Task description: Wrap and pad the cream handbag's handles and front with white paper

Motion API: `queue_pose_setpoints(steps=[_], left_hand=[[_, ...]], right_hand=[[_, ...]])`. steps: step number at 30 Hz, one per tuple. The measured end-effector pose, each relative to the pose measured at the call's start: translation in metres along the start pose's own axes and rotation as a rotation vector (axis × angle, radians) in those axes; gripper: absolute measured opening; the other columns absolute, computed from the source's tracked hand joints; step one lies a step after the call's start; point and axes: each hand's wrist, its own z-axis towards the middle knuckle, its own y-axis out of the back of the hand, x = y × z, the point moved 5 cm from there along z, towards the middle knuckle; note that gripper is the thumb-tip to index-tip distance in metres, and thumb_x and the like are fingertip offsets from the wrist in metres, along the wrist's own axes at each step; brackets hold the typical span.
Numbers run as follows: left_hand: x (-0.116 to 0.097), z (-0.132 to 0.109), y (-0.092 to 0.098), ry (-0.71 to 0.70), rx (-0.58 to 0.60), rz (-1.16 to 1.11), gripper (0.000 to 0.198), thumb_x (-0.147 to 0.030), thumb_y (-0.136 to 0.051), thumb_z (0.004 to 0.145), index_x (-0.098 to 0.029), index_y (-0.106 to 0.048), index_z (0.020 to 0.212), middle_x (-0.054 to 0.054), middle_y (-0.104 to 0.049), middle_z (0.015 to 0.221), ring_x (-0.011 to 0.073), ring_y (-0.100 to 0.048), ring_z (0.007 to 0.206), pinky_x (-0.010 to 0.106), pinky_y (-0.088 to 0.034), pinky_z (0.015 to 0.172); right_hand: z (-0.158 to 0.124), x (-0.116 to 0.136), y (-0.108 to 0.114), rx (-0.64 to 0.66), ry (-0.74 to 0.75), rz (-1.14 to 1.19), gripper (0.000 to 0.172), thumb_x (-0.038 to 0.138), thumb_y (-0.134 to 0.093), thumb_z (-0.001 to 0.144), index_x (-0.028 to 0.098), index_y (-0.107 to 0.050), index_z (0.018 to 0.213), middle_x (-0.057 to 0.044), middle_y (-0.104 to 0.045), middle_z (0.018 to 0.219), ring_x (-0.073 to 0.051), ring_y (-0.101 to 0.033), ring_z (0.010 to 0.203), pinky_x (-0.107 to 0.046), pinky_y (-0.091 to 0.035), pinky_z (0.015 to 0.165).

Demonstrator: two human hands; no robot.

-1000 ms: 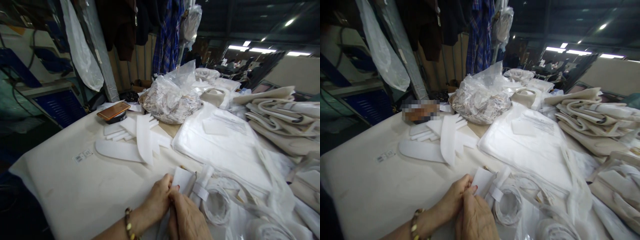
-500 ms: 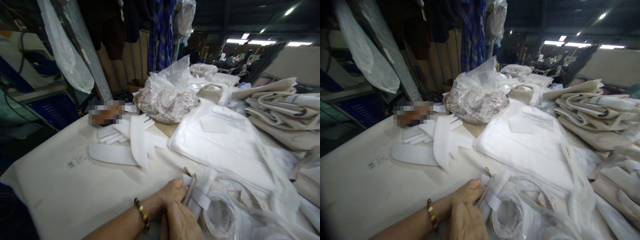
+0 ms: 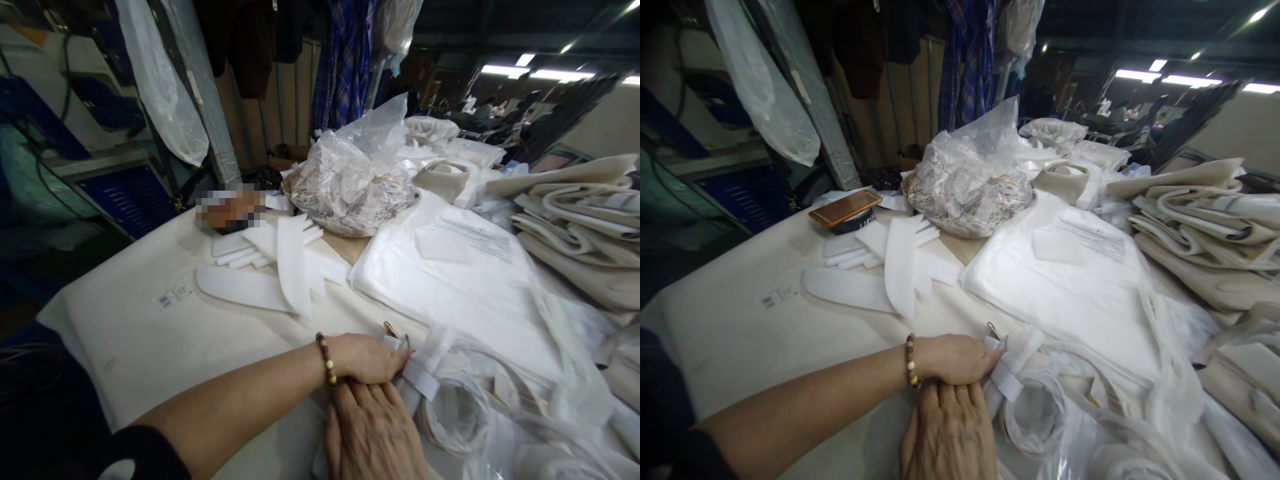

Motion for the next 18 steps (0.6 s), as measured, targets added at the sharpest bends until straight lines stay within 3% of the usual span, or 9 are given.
queue_pose_setpoints(steps=[3, 6, 9, 11, 15, 18], left_hand=[[-0.004, -0.019, 0.010, -0.002, 0.009, 0.194, 0.018, -0.033, -0.055, 0.078, -0.019, -0.063, 0.070, 0.006, -0.053, 0.053, 0.0317, -0.058, 0.076, 0.053, -0.037, 0.089], [-0.001, -0.057, 0.024, -0.049, -0.007, 0.254, 0.024, -0.027, -0.044, 0.084, -0.016, -0.064, 0.092, 0.015, -0.064, 0.091, 0.0295, -0.056, 0.091, 0.044, -0.036, 0.094], [0.015, -0.103, 0.023, 0.030, 0.035, -0.016, 0.037, -0.039, -0.034, 0.092, -0.019, -0.064, 0.099, 0.011, -0.064, 0.102, 0.0253, -0.057, 0.098, 0.037, -0.039, 0.096], [0.027, -0.125, 0.012, 0.098, 0.041, -0.205, 0.039, -0.045, -0.041, 0.090, -0.021, -0.060, 0.113, 0.009, -0.062, 0.113, 0.0261, -0.053, 0.112, 0.038, -0.036, 0.102], [0.041, -0.134, -0.014, 0.154, -0.084, -0.216, 0.067, -0.038, -0.065, 0.075, -0.022, -0.043, 0.136, 0.009, -0.046, 0.139, 0.0303, -0.034, 0.133, 0.040, -0.023, 0.112], [0.045, -0.122, -0.024, 0.141, -0.175, -0.184, 0.075, -0.030, -0.071, 0.065, -0.023, -0.045, 0.135, 0.008, -0.043, 0.142, 0.0315, -0.031, 0.134, 0.039, -0.021, 0.114]], right_hand=[[-0.001, -0.007, 0.000, 0.038, -0.011, 0.062, 0.023, 0.010, -0.045, 0.076, 0.021, -0.056, 0.094, -0.003, -0.065, 0.080, -0.021, -0.061, 0.074, -0.036, -0.039, 0.077], [-0.002, -0.011, 0.002, 0.042, 0.001, 0.061, 0.018, 0.007, -0.045, 0.075, 0.021, -0.052, 0.083, 0.000, -0.059, 0.067, -0.019, -0.058, 0.064, -0.035, -0.037, 0.074], [-0.002, -0.013, 0.002, 0.050, -0.014, 0.049, 0.018, 0.006, -0.045, 0.074, 0.020, -0.049, 0.086, 0.001, -0.058, 0.067, -0.019, -0.057, 0.063, -0.033, -0.036, 0.071], [-0.001, -0.013, 0.004, 0.021, -0.032, 0.043, 0.021, 0.005, -0.044, 0.073, 0.017, -0.048, 0.090, 0.001, -0.058, 0.066, -0.018, -0.057, 0.061, -0.031, -0.036, 0.066], [0.006, -0.013, 0.016, -0.089, -0.064, 0.044, 0.024, -0.001, -0.038, 0.069, 0.017, -0.045, 0.083, 0.001, -0.056, 0.058, -0.017, -0.054, 0.052, -0.027, -0.034, 0.057], [0.008, -0.018, 0.020, -0.098, -0.169, 0.050, 0.024, -0.003, -0.036, 0.073, 0.020, -0.042, 0.074, 0.001, -0.056, 0.056, -0.018, -0.055, 0.051, -0.026, -0.035, 0.055]])
